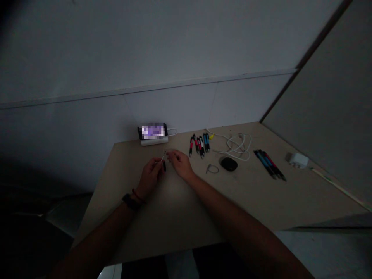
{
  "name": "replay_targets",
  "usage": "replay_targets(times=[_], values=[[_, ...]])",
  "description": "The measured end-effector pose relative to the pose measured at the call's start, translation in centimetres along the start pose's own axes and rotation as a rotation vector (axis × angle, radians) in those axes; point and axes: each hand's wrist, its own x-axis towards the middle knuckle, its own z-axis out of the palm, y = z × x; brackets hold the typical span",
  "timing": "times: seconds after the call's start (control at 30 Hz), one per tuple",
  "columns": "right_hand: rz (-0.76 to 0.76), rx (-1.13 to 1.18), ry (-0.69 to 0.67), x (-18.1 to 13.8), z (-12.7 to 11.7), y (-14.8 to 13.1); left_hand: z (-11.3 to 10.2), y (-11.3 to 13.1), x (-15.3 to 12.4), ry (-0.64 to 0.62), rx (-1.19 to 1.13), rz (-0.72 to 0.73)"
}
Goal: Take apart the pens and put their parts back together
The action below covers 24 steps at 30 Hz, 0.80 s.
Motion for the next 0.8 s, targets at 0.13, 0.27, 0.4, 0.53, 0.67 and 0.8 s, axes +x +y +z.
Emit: replay_targets(times=[0.13, 0.27, 0.4, 0.53, 0.67, 0.8], values=[[0.026, 0.044, -0.073, -0.1, 0.1, -0.3, 0.0, 0.1, 0.1, -0.028, 0.069, 0.021], [0.019, 0.010, -0.116, -0.2, 0.2, -0.5, 0.0, 0.2, 0.1, -0.042, 0.117, 0.037], [0.095, 0.102, -0.086, -0.1, 0.2, -0.5, 0.0, 0.4, -0.1, -0.048, 0.146, 0.042], [0.147, 0.225, -0.012, 0.1, 0.1, -0.2, 0.0, 0.7, -0.1, -0.055, 0.154, 0.039], [0.165, 0.293, 0.074, 0.6, -0.2, 0.4, 0.0, 0.5, -0.1, -0.054, 0.161, 0.023], [0.109, 0.039, 0.107, 1.0, -0.9, 0.5, 0.0, 0.2, 0.1, -0.059, 0.150, 0.028]])
